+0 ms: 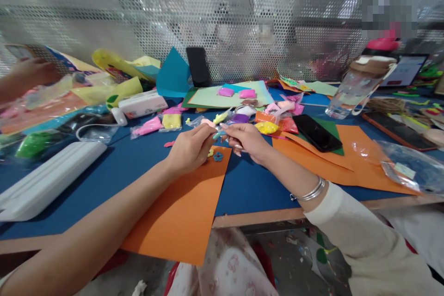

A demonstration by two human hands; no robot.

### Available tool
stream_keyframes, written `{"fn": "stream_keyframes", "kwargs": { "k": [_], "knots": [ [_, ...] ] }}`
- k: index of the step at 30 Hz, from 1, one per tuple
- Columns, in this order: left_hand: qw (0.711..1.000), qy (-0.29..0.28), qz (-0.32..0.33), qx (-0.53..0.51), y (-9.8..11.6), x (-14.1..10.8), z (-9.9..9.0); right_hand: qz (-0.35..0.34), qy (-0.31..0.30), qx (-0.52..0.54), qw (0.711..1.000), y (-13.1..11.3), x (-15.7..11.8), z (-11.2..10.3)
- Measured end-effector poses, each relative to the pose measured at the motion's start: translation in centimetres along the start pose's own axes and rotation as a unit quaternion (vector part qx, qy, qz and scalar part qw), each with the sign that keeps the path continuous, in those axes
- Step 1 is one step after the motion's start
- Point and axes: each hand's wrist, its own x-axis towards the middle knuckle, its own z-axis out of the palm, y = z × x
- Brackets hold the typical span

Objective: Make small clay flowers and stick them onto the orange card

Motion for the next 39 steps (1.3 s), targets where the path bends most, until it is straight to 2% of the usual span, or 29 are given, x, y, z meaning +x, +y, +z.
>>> {"fn": "stream_keyframes", "kwargs": {
  "k": [5,8,12,20,24,28,31,35,39],
  "knots": [
    [0.998,0.067,0.012,0.005,-0.5,0.0,-0.2,0.026,-0.043,0.068,0.996,-0.5,0.1,-0.7],
    [0.993,0.117,0.013,0.004,-0.9,0.0,-0.2,0.021,-0.047,0.073,0.996,-0.6,0.0,-0.7],
    [0.991,0.129,0.032,0.019,-0.9,0.0,-0.1,0.018,-0.061,0.045,0.997,-0.6,-0.2,-0.1],
    [0.994,0.083,0.076,0.007,-0.9,0.1,-0.1,0.051,-0.166,0.021,0.985,-0.1,-0.6,0.1],
    [0.995,0.064,0.072,-0.029,-0.5,0.1,-0.2,0.025,-0.136,-0.032,0.990,-0.1,-0.5,-0.2],
    [0.989,-0.026,0.008,-0.148,0.3,0.0,-0.5,-0.009,-0.069,-0.092,0.993,0.1,-0.2,-0.3],
    [0.972,-0.072,-0.013,-0.222,0.6,0.2,-0.7,-0.003,-0.069,-0.104,0.992,0.3,-0.1,-0.2],
    [0.968,-0.009,-0.031,-0.251,0.5,0.3,-0.7,0.008,-0.073,-0.086,0.994,0.5,-0.1,-0.3],
    [0.982,0.060,-0.030,-0.178,0.4,0.2,-0.4,0.083,-0.158,-0.009,0.984,0.2,-0.2,-0.5]
  ]
}}
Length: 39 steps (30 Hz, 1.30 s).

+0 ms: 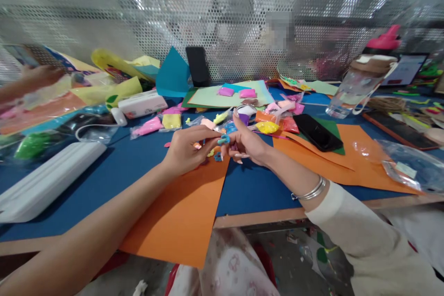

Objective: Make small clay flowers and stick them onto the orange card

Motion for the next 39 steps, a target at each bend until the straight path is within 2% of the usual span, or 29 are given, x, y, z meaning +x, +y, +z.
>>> {"fn": "stream_keyframes", "kwargs": {
  "k": [2,5,8,13,17,19,24,30,34,37,39],
  "knots": [
    [0.999,0.018,0.008,0.034,0.0,0.0,0.0,0.010,-0.018,0.021,1.000,-0.2,-0.1,-0.1],
    [0.997,0.031,0.008,0.066,-0.2,0.0,-0.1,-0.013,0.021,0.036,0.999,-0.4,-0.1,0.1],
    [0.996,-0.005,-0.006,0.084,-0.4,0.0,-0.2,-0.043,0.051,0.023,0.998,-0.2,0.0,0.3],
    [0.995,-0.048,-0.048,0.076,-0.5,-0.1,-0.3,-0.046,0.077,-0.014,0.996,0.0,0.3,0.5],
    [0.996,-0.068,-0.022,0.051,-0.2,-0.2,-0.2,-0.060,0.147,0.001,0.987,-0.2,0.4,0.2],
    [0.997,-0.058,0.001,0.048,-0.3,-0.3,0.0,-0.063,0.157,0.006,0.986,-0.2,0.4,0.0],
    [0.997,-0.039,0.011,0.061,-0.6,-0.3,0.2,-0.034,0.112,-0.010,0.993,-0.1,0.2,0.3],
    [0.985,-0.135,0.008,0.102,0.0,-0.2,0.0,-0.002,0.047,-0.044,0.998,-0.2,-0.2,0.7],
    [0.988,-0.130,0.021,0.086,0.5,-0.2,0.1,0.002,0.038,-0.070,0.997,-0.2,-0.1,0.6],
    [0.991,-0.115,-0.007,0.063,0.7,0.0,0.1,0.019,0.024,-0.049,0.998,0.0,-0.1,0.6],
    [0.992,-0.111,-0.028,0.052,0.8,0.1,0.0,0.007,0.017,-0.030,0.999,0.0,-0.1,0.6]
  ]
}}
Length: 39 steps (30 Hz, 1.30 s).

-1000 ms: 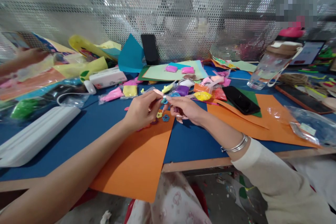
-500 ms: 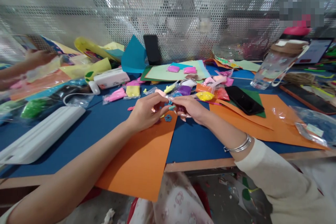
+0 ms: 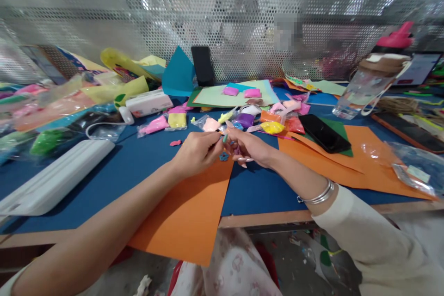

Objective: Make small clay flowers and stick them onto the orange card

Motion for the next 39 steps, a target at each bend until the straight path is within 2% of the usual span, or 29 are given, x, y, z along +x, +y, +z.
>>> {"fn": "stream_keyframes", "kwargs": {
  "k": [5,8,11,15,18,23,26,30,36,39],
  "knots": [
    [0.998,-0.040,-0.011,-0.038,0.1,-0.1,-0.3,-0.065,-0.036,-0.077,0.994,-0.1,-0.2,-0.2],
    [0.995,-0.079,-0.016,-0.065,0.2,-0.2,-0.4,-0.074,-0.071,-0.120,0.987,-0.1,-0.3,-0.4],
    [0.989,-0.094,-0.057,-0.099,0.3,-0.2,-0.6,-0.059,-0.079,-0.115,0.988,0.0,-0.4,-0.4],
    [0.988,-0.067,-0.069,-0.122,0.4,-0.3,-0.8,-0.060,-0.034,-0.024,0.997,0.1,-0.2,-0.4],
    [0.992,-0.047,-0.067,-0.093,0.5,-0.3,-0.8,-0.077,-0.002,0.007,0.997,0.2,0.0,-0.6],
    [0.996,-0.037,-0.060,-0.052,0.5,-0.1,-0.5,-0.052,0.003,-0.003,0.999,0.4,0.2,-0.6],
    [0.998,-0.034,-0.031,-0.042,0.1,-0.1,-0.3,-0.025,-0.010,-0.020,0.999,0.4,0.2,-0.3],
    [0.999,-0.039,-0.004,-0.030,-0.3,-0.2,-0.2,-0.022,-0.027,-0.056,0.998,0.2,0.1,0.0],
    [0.999,-0.051,-0.003,-0.006,-0.5,-0.3,-0.4,-0.043,0.054,-0.013,0.998,0.1,0.1,0.0],
    [0.998,-0.049,-0.008,0.026,-0.6,-0.3,-0.2,-0.061,0.038,-0.026,0.997,-0.1,0.0,-0.1]
  ]
}}
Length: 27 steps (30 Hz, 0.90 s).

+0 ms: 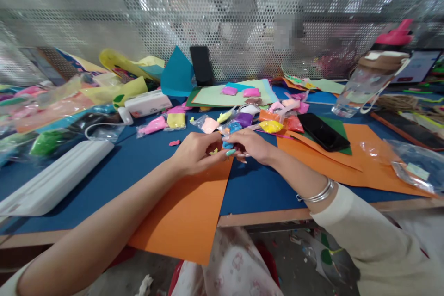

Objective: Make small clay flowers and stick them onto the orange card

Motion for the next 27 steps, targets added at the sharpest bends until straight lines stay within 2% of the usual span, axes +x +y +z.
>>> {"fn": "stream_keyframes", "kwargs": {
  "k": [4,9,13,20,27],
  "knots": [
    [1.000,-0.005,-0.002,0.018,-0.08,-0.01,0.27,0.020,-0.054,-0.005,0.998,-0.23,-0.14,0.13],
    [0.999,-0.034,-0.019,0.034,0.02,-0.07,0.30,0.019,-0.061,0.004,0.998,-0.35,-0.29,0.18],
    [0.998,-0.051,-0.013,0.037,0.18,-0.03,0.25,0.012,-0.035,-0.009,0.999,-0.19,-0.19,0.18],
    [0.996,0.006,-0.005,0.089,-0.27,-0.01,0.46,-0.018,0.055,-0.052,0.997,0.33,0.41,0.02],
    [0.995,0.009,0.000,0.102,-0.57,0.02,0.55,-0.014,0.025,-0.115,0.993,0.16,0.30,0.08]
  ]
}}
